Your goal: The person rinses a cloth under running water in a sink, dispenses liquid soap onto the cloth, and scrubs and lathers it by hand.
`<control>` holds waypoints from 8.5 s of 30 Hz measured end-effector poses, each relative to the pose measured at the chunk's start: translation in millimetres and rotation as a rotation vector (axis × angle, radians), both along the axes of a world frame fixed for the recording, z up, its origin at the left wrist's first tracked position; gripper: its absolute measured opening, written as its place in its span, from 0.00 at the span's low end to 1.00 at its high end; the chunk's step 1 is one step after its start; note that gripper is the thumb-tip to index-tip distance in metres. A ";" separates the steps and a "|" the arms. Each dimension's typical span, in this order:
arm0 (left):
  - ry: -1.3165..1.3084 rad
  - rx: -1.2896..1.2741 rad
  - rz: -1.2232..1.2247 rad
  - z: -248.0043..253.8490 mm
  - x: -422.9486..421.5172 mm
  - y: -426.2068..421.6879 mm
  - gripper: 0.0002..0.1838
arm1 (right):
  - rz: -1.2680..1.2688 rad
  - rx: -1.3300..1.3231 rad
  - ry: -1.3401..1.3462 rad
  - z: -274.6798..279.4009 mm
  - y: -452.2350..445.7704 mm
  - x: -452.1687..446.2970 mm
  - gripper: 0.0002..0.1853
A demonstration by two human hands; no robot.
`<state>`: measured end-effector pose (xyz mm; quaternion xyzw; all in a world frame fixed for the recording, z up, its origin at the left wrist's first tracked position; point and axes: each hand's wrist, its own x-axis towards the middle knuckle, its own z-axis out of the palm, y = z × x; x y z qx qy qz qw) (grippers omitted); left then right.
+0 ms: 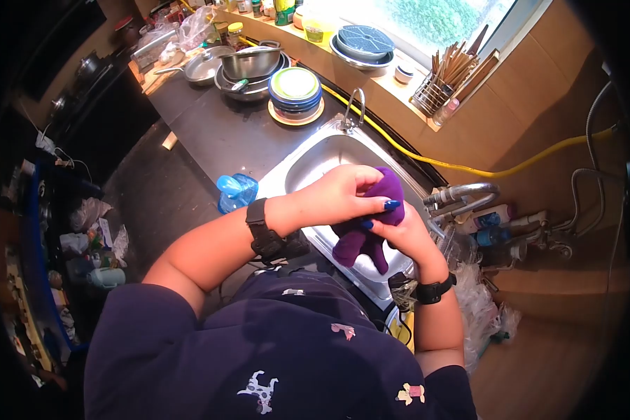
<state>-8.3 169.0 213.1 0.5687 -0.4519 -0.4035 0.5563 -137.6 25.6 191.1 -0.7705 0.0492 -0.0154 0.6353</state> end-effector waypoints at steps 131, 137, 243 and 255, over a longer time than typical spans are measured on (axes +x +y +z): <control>-0.802 -0.101 0.146 -44.9 76.5 2.8 0.37 | -0.341 1.290 -0.032 -20.6 4.4 17.9 0.23; -0.387 0.024 0.071 -26.2 29.3 -25.3 0.30 | -0.299 1.220 -0.014 -3.5 22.9 14.4 0.21; -0.497 0.166 -0.157 -21.8 26.5 -31.8 0.51 | -0.304 1.101 -0.196 -4.0 23.1 -12.9 0.21; -0.670 0.213 -0.133 -14.8 16.5 -33.5 0.20 | -0.363 0.924 -0.169 -10.5 13.2 -14.9 0.21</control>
